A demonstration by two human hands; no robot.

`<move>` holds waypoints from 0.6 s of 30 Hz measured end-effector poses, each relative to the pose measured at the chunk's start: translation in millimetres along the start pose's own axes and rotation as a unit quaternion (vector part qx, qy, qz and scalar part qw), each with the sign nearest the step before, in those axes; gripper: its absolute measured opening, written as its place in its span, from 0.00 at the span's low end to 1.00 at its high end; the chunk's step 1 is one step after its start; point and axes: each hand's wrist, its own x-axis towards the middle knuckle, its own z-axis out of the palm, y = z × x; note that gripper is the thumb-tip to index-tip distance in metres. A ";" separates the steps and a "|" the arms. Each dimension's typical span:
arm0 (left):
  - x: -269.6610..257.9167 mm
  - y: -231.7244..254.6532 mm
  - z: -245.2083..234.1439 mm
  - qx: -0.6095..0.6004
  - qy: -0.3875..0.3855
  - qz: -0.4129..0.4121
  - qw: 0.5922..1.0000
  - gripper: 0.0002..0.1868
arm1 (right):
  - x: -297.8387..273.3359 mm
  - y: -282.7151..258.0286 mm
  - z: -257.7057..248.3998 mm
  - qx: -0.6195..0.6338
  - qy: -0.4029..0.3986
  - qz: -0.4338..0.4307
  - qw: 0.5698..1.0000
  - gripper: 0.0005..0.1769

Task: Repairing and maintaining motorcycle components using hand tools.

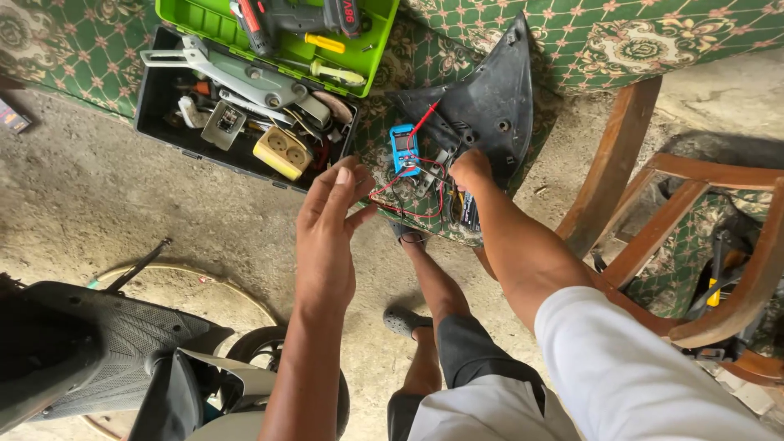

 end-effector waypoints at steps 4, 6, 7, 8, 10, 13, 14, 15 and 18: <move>1.5 -3.0 -2.3 0.010 -0.002 -0.010 1.000 0.26 | 26.5 1.2 13.5 -0.076 0.059 -0.046 0.994 0.10; 3.9 -1.0 -4.1 0.006 0.000 -0.006 1.000 0.26 | 49.3 -8.6 11.5 -0.114 0.134 -0.090 0.980 0.12; 5.1 0.5 -4.6 0.006 0.003 -0.003 1.000 0.27 | 60.9 -14.9 7.2 -0.108 0.143 -0.138 0.974 0.10; 6.2 2.3 -4.9 0.006 0.005 0.001 1.000 0.27 | 72.1 -21.3 2.7 -0.103 0.152 -0.185 0.965 0.09; 7.9 8.2 -3.2 0.005 0.002 0.006 1.000 0.27 | 42.2 -49.5 -20.9 -0.120 0.088 -0.203 0.968 0.09; 10.6 9.3 -1.6 0.002 0.000 0.012 1.000 0.28 | 12.5 -62.7 -30.7 -0.190 -0.046 -0.225 0.955 0.11; 11.6 9.1 -2.1 0.001 0.002 0.010 1.000 0.28 | 5.0 -63.6 -28.2 -0.242 -0.116 -0.227 0.936 0.13; 11.1 9.5 -0.5 0.001 0.002 0.013 1.000 0.28 | -6.2 -62.9 -25.5 -0.242 -0.115 -0.229 0.936 0.13; 8.9 7.5 0.0 0.003 0.008 0.006 1.000 0.28 | -29.4 -52.9 -9.6 -0.431 -0.090 -0.308 0.843 0.18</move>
